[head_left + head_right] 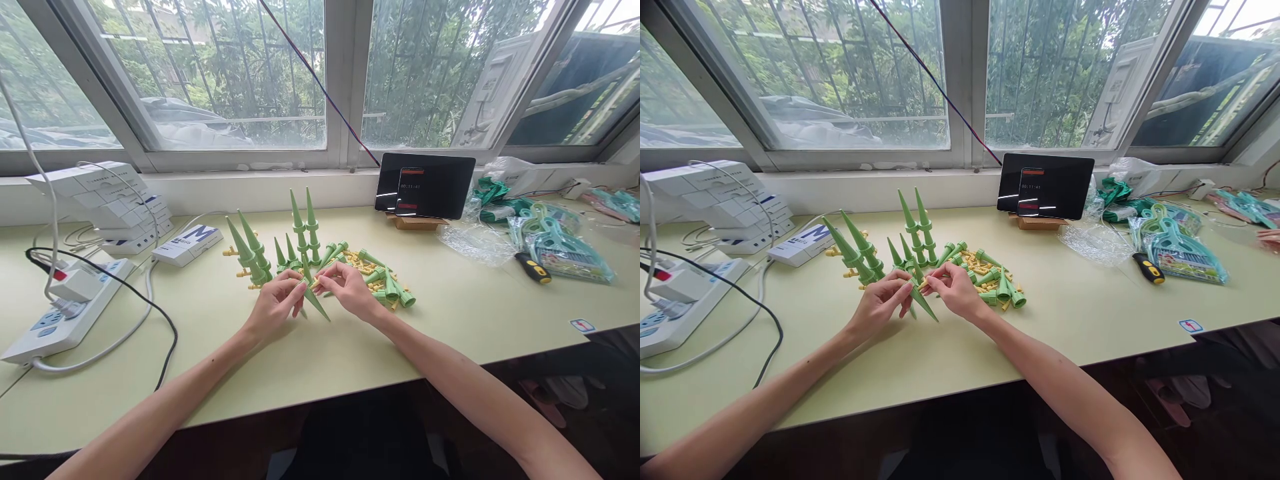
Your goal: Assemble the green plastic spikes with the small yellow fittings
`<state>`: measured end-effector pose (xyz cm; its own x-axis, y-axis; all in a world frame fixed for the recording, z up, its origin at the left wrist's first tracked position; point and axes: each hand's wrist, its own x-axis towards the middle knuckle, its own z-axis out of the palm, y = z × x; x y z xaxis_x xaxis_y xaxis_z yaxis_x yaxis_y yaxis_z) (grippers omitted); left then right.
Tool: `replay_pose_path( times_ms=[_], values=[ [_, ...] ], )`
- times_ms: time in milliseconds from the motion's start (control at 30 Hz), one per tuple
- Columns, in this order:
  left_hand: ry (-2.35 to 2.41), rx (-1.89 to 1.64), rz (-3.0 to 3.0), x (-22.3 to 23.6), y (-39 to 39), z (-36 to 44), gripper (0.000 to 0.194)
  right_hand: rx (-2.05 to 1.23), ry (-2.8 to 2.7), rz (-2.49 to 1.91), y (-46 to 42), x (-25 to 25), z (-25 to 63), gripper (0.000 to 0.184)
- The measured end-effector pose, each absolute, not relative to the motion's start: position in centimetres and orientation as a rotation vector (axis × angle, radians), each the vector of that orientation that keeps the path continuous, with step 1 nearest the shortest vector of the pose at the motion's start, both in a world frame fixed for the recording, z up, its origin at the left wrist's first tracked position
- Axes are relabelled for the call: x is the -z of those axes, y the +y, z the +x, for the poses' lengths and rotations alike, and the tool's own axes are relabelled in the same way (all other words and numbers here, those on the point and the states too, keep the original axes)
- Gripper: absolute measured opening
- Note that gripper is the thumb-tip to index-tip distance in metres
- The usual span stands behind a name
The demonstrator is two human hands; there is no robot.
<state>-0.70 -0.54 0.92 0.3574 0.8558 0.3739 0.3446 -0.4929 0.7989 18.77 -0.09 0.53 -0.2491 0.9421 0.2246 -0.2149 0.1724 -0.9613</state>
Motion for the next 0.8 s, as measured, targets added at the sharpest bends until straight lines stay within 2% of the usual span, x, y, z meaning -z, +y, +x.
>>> replay_pose_path(
  times_ms=[267, 800],
  values=[
    [1.007, -1.111, 1.91, -0.77, -0.62, -0.47, 0.039, -1.3, -1.354, -0.758, -0.06, -0.13, 18.62, 0.04],
    [0.953, -1.1, 1.735, -0.83, -0.72, -0.11, 0.037, -1.253, -1.397, -0.742, -0.02, 0.24, 18.46, 0.037]
  ],
)
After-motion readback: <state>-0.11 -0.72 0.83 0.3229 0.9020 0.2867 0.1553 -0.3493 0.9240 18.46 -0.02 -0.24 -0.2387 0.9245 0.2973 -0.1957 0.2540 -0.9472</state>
